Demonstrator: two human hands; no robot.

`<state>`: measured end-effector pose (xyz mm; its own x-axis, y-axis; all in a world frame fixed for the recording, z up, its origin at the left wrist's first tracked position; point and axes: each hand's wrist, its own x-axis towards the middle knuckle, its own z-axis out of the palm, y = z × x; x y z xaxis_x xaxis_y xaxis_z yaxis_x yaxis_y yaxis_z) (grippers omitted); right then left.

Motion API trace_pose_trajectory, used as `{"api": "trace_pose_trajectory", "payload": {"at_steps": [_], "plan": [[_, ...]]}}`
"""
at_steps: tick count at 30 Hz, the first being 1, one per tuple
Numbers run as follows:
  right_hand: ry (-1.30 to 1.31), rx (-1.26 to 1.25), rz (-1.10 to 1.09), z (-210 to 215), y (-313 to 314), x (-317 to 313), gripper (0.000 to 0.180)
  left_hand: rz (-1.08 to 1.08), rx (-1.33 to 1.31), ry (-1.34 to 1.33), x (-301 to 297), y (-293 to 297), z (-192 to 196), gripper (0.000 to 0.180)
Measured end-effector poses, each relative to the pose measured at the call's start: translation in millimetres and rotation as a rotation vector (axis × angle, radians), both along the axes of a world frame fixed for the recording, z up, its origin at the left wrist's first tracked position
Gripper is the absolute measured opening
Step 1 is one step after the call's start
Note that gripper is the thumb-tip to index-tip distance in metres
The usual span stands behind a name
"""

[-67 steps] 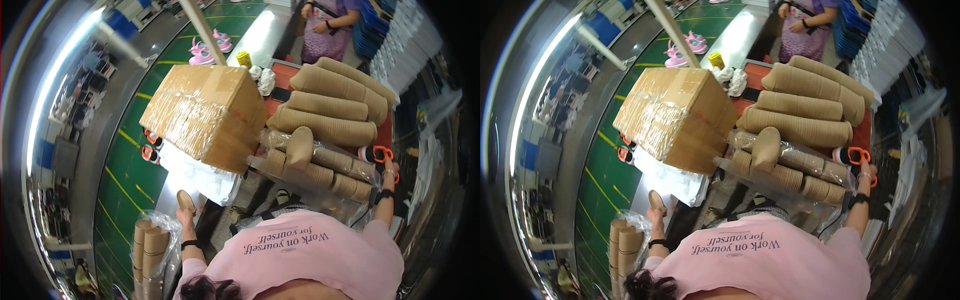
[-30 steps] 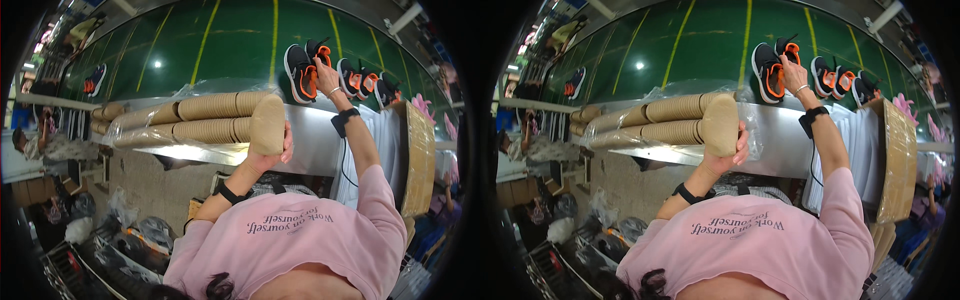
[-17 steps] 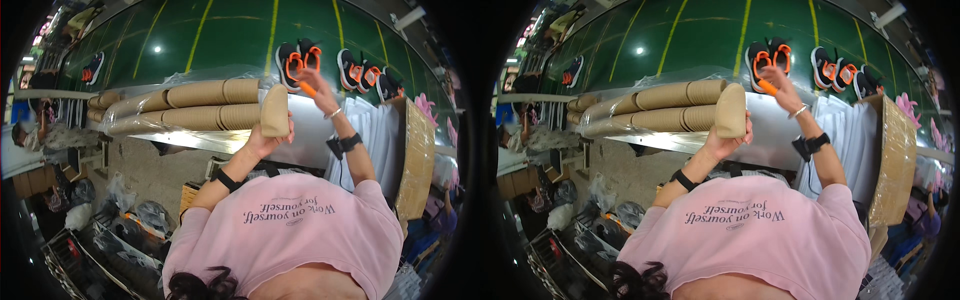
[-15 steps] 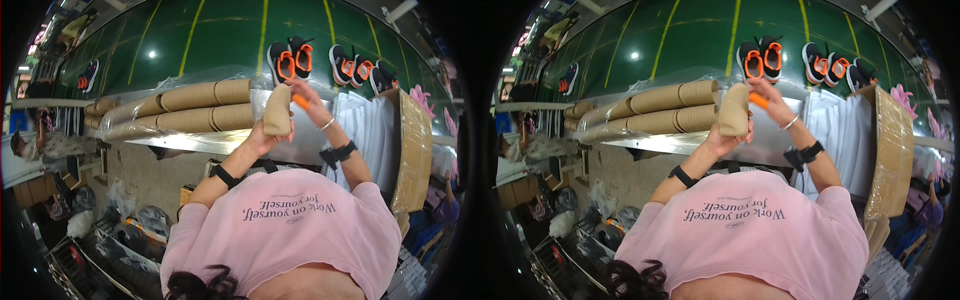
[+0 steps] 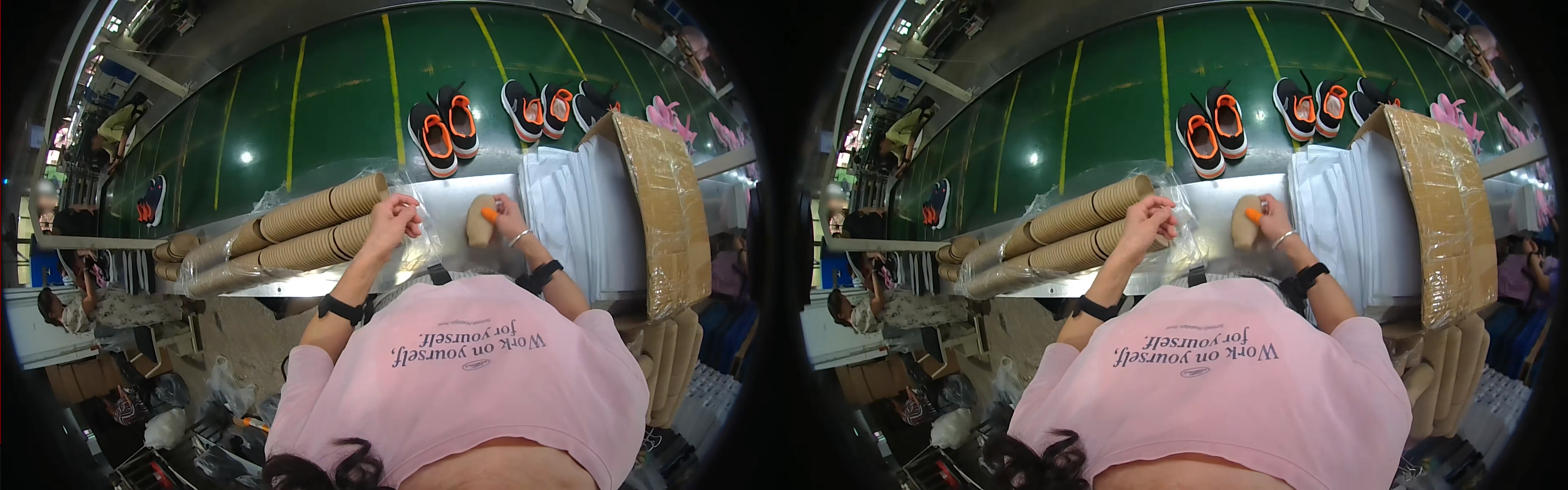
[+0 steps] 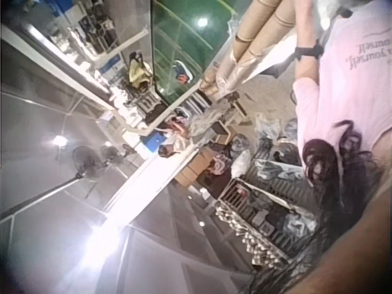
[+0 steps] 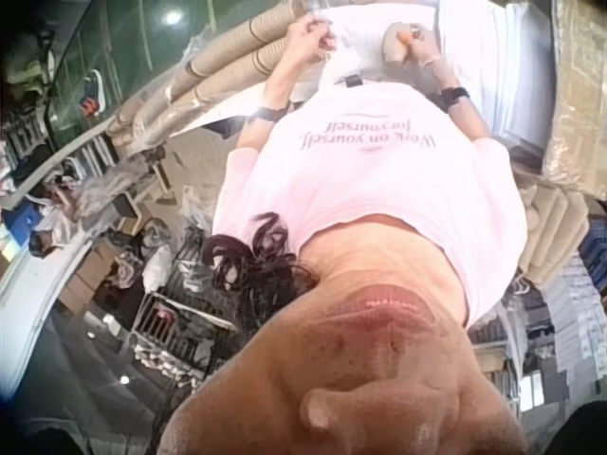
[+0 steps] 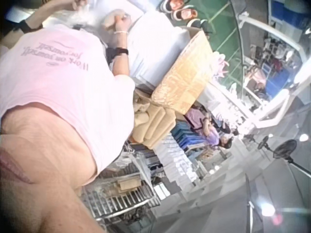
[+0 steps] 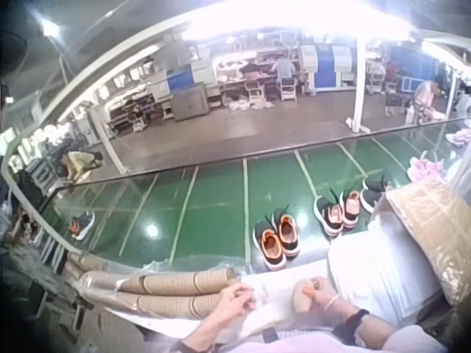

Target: Packaging shoes and shoe lasts at a conveyor belt.

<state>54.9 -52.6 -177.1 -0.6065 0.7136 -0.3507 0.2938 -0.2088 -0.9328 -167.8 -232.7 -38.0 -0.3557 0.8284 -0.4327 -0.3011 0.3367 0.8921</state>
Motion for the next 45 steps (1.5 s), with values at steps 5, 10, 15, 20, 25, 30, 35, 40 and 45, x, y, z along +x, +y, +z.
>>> {"api": "trace_pose_trajectory", "payload": {"at_steps": [5, 10, 15, 20, 25, 30, 35, 40, 45], "plan": [[-0.286, 0.316, 0.124, 5, -8, 1, 0.037, 0.134, 0.084, 0.301, -44, -10, 7, 0.016], [-0.308, 0.380, 0.139, 11, 2, -1, 0.039, -0.072, -0.010, 0.904, -91, -13, 15, 0.029], [-0.309, 0.282, 0.112, -1, 6, -3, 0.040, -0.300, 0.000, 1.086, -104, -2, 9, 0.039], [-0.286, 0.144, 0.098, 13, 10, -13, 0.038, -0.312, -0.026, 0.878, -117, 4, 1, 0.041], [-0.331, 0.184, 0.140, 7, 13, -17, 0.036, -0.363, -0.035, 0.836, -127, 2, -2, 0.042], [-0.184, 0.230, -0.021, 8, 0, -21, 0.040, -0.350, -0.027, 0.853, -131, 1, 4, 0.039], [-0.305, 0.862, -0.006, 34, 3, -16, 0.049, -0.354, 0.155, 1.005, -123, 11, 5, 0.034], [-0.095, 0.938, 0.078, 63, -18, -14, 0.028, -0.374, 0.199, 0.886, -71, 48, 61, 0.030], [-0.374, 1.006, -0.019, 104, -68, 44, 0.024, -0.633, 0.419, 0.629, 5, 87, 72, 0.025]]}}
